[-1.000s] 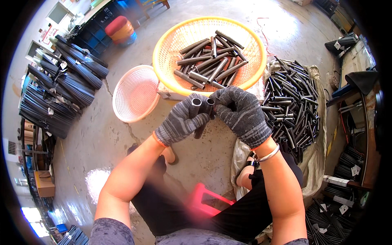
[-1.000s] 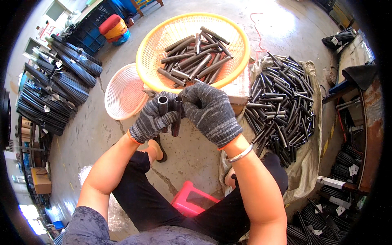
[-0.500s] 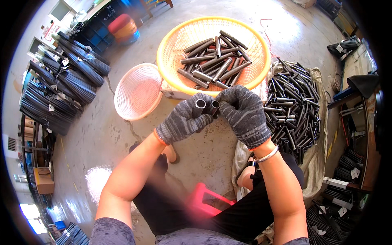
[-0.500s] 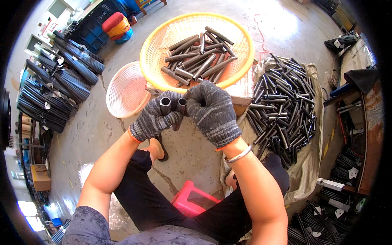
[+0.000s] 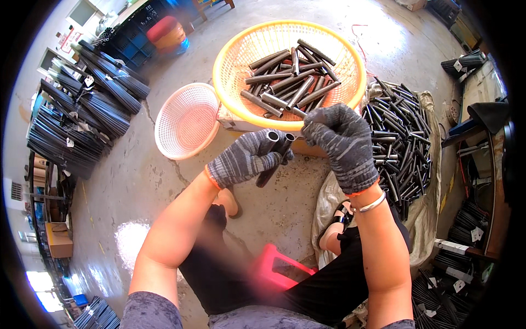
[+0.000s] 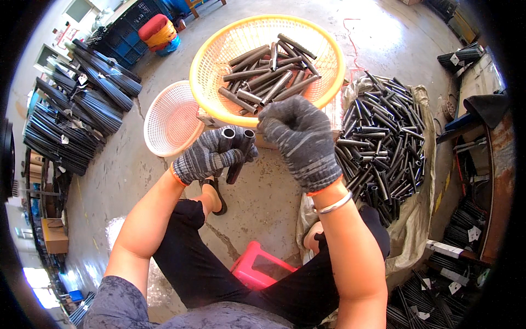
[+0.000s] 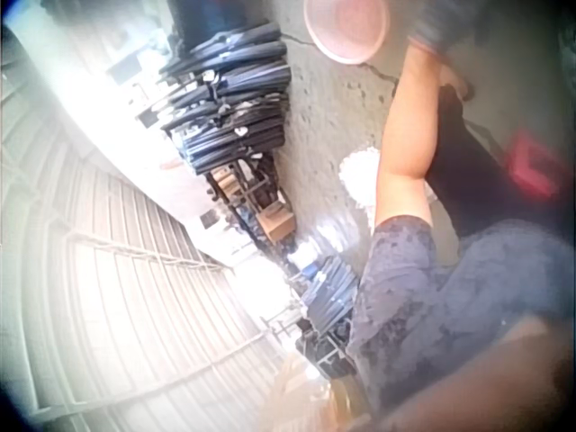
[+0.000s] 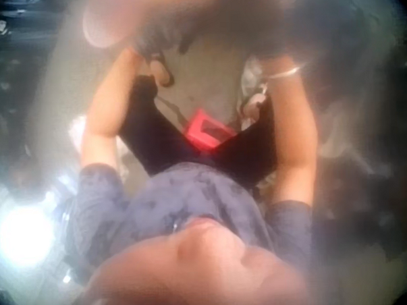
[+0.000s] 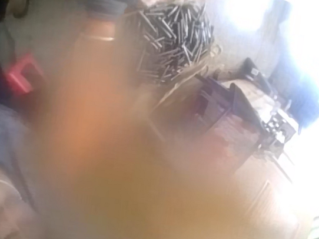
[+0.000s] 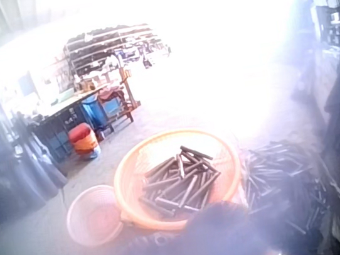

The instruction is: The person picks up metal tubes from a pile, checks the inside of the tubes using a rod, and places the tubes into a basket.

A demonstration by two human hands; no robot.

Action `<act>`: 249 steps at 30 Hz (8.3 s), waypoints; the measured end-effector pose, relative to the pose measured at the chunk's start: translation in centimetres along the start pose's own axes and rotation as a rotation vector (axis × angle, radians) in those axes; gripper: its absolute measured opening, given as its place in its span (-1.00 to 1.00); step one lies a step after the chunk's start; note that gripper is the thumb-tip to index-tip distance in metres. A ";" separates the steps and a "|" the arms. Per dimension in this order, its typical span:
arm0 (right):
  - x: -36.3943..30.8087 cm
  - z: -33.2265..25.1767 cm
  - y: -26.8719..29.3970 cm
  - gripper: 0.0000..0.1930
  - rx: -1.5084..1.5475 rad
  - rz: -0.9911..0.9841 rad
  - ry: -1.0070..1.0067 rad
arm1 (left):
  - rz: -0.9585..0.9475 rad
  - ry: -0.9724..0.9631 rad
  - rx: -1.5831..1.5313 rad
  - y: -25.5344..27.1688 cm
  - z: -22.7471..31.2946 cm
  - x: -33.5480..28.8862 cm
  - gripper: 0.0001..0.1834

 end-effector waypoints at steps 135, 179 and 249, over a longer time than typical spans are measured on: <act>-0.8 4.3 -1.7 -0.93 0.252 -0.184 -0.385 | 0.418 -0.342 1.085 2.6 4.5 -1.0 -0.58; -3.7 6.6 -6.7 -0.82 0.610 -0.556 -0.641 | 0.262 -0.439 1.609 -0.7 6.3 0.1 -0.71; 0.4 4.5 1.0 -0.78 -0.564 -0.103 -0.061 | 0.214 -0.021 -0.077 3.1 3.4 -4.0 -0.82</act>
Point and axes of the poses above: each hand's wrist, its own x-axis towards the middle knuckle, its own y-axis out of the back of the hand, z = x × y, the point moved 9 cm from there along x, towards the middle knuckle, and after that the axes turned 10 degrees about -y, right-handed, at the moved point
